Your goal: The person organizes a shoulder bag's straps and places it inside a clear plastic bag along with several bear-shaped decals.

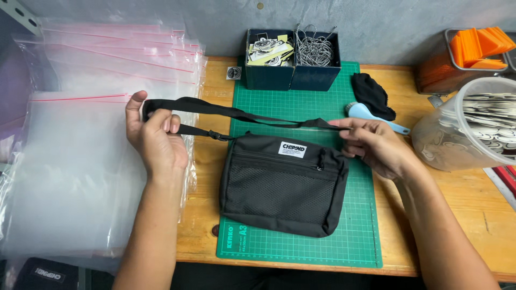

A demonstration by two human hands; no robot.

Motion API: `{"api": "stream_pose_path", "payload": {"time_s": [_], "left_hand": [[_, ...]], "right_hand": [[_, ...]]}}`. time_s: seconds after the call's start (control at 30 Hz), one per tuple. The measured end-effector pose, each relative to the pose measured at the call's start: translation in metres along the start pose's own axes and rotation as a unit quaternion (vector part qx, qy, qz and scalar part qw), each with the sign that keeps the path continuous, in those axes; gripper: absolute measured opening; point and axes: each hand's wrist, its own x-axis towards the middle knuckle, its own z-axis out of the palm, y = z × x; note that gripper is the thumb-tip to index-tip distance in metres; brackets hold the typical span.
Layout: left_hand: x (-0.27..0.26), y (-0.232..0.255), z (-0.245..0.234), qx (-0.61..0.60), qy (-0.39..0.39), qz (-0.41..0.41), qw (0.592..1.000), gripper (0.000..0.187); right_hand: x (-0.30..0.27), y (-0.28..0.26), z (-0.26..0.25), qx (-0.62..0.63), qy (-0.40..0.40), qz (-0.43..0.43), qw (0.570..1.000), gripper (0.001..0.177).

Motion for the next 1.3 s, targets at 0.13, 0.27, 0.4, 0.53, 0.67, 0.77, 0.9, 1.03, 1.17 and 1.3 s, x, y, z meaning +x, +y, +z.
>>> {"api": "stream_pose_path", "payload": {"time_s": [0.13,0.27,0.4,0.53,0.67,0.77,0.9,1.03,1.17,1.3], "left_hand": [[0.0,0.005,0.0,-0.017,-0.012,0.021,1.0,0.06],[0.005,0.006,-0.006,-0.022,0.002,0.048,0.999,0.061],[-0.009,0.016,0.009,-0.02,0.008,0.047,0.999,0.052],[-0.026,0.027,0.032,0.029,0.008,0.015,0.999,0.026],[-0.034,0.037,0.043,0.076,-0.02,-0.088,0.993,0.018],[-0.04,0.047,0.051,0.101,-0.041,-0.165,0.98,0.027],[-0.029,0.041,0.04,0.062,-0.067,-0.204,0.975,0.032],[-0.029,0.036,0.038,0.065,-0.085,-0.185,0.977,0.032],[-0.029,0.031,0.035,0.07,-0.124,-0.161,0.977,0.034],[-0.037,0.036,0.042,0.124,-0.121,-0.142,0.975,0.03]], "right_hand": [[0.002,0.011,-0.019,-0.036,-0.023,0.051,0.998,0.025],[0.016,0.019,-0.031,0.013,-0.021,0.052,0.998,0.027],[0.009,0.003,-0.025,0.076,-0.009,0.04,0.996,0.029],[0.011,0.003,-0.04,0.072,-0.038,0.019,0.996,0.015],[0.012,0.004,-0.044,-0.032,0.05,0.015,0.998,0.03],[0.008,0.0,-0.045,-0.13,0.04,0.046,0.99,0.052],[0.011,-0.004,-0.04,-0.003,-0.001,0.028,1.0,0.047],[0.017,-0.004,-0.05,0.153,-0.013,0.027,0.988,0.05],[0.015,-0.006,-0.054,0.223,-0.005,-0.024,0.975,0.044],[0.016,-0.004,-0.059,0.243,0.003,-0.026,0.97,0.043]]}}
